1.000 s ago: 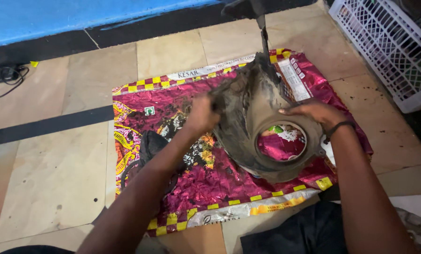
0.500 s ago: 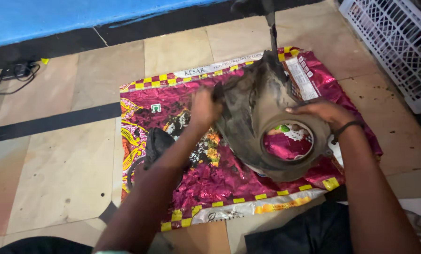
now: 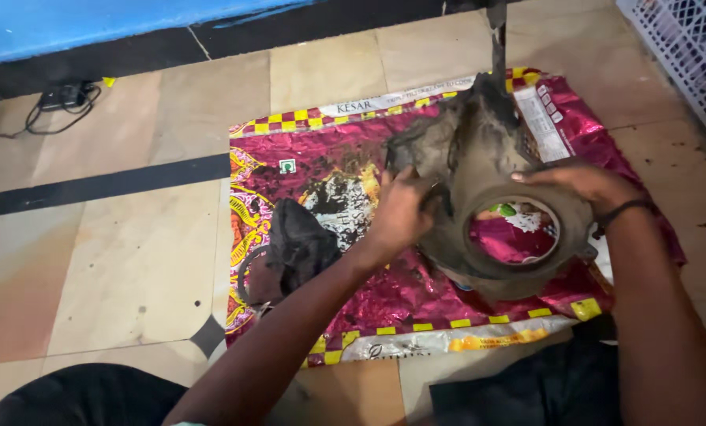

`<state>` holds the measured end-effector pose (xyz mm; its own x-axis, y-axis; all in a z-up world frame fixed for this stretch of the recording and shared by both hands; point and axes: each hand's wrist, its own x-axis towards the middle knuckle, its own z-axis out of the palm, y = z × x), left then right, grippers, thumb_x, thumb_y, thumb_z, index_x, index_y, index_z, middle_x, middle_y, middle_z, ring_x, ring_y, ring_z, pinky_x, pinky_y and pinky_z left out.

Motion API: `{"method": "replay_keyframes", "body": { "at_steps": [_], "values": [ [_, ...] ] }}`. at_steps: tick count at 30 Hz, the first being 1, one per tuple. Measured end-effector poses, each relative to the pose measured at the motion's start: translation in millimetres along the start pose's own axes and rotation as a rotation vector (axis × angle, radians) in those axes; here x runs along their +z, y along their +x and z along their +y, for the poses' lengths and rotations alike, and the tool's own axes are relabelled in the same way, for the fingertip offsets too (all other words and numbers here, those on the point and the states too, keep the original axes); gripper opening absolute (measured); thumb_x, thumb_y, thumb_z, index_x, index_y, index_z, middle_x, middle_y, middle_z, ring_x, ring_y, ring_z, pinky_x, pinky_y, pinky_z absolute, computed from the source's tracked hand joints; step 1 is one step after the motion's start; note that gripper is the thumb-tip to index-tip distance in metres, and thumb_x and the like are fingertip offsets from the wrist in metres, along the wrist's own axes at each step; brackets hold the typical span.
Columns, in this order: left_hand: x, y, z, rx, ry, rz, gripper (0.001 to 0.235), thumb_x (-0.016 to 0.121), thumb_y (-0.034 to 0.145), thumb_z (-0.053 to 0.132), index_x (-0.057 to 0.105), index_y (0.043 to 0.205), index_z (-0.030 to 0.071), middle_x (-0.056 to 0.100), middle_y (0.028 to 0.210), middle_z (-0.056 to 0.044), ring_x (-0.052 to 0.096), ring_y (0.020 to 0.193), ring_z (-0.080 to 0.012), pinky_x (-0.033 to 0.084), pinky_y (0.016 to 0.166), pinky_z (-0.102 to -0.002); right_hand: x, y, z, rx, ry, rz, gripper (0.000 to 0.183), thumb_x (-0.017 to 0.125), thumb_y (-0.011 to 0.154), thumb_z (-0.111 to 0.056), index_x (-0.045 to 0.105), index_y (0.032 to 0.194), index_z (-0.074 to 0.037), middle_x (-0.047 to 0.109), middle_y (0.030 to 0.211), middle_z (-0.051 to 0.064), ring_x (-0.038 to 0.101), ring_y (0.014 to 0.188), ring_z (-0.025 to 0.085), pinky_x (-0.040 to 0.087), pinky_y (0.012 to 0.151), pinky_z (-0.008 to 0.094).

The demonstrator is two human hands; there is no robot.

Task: The person scrubs a large, dark metal component with a small brush, focusing on the interior and exterior surfaces. They rotate the object to access different areas and repeatedly dip the brush into a small container of liquid to continue the cleaning process.

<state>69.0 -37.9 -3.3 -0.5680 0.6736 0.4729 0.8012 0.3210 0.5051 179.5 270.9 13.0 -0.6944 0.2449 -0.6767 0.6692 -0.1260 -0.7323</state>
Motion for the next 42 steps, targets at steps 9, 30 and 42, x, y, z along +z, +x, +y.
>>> {"method": "replay_keyframes", "body": {
  "at_steps": [9, 30, 42],
  "values": [
    [-6, -1, 13, 0.078, -0.025, -0.041, 0.039, 0.068, 0.07, 0.006, 0.072, 0.108, 0.008, 0.074, 0.099, -0.012, 0.063, 0.11, -0.0322, 0.039, 0.099, -0.052, 1, 0, 0, 0.058, -0.005, 0.033, 0.043, 0.078, 0.082, -0.033, 0.075, 0.112, -0.002, 0.078, 0.099, 0.01, 0.07, 0.076, 0.02, 0.055, 0.071, 0.036],
    [-16, 4, -7, 0.096, 0.111, -0.076, 0.052, 0.072, 0.068, 0.005, 0.068, 0.12, 0.006, 0.068, 0.099, -0.022, 0.058, 0.109, -0.041, 0.042, 0.1, -0.053, -13, 24, 15, -0.007, 0.062, -0.033, 0.035, 0.08, 0.085, -0.03, 0.077, 0.103, 0.0, 0.077, 0.094, 0.01, 0.068, 0.072, 0.016, 0.054, 0.068, 0.033],
    [-28, -2, 16, -0.093, 0.062, 0.016, 0.026, 0.073, 0.078, 0.01, 0.07, 0.104, 0.008, 0.07, 0.093, -0.018, 0.059, 0.102, -0.0383, 0.038, 0.103, -0.053, 1, -6, -2, -0.006, -0.038, 0.07, 0.043, 0.082, 0.08, -0.033, 0.078, 0.109, -0.002, 0.078, 0.097, 0.01, 0.069, 0.075, 0.021, 0.056, 0.072, 0.037]
  ]
}}
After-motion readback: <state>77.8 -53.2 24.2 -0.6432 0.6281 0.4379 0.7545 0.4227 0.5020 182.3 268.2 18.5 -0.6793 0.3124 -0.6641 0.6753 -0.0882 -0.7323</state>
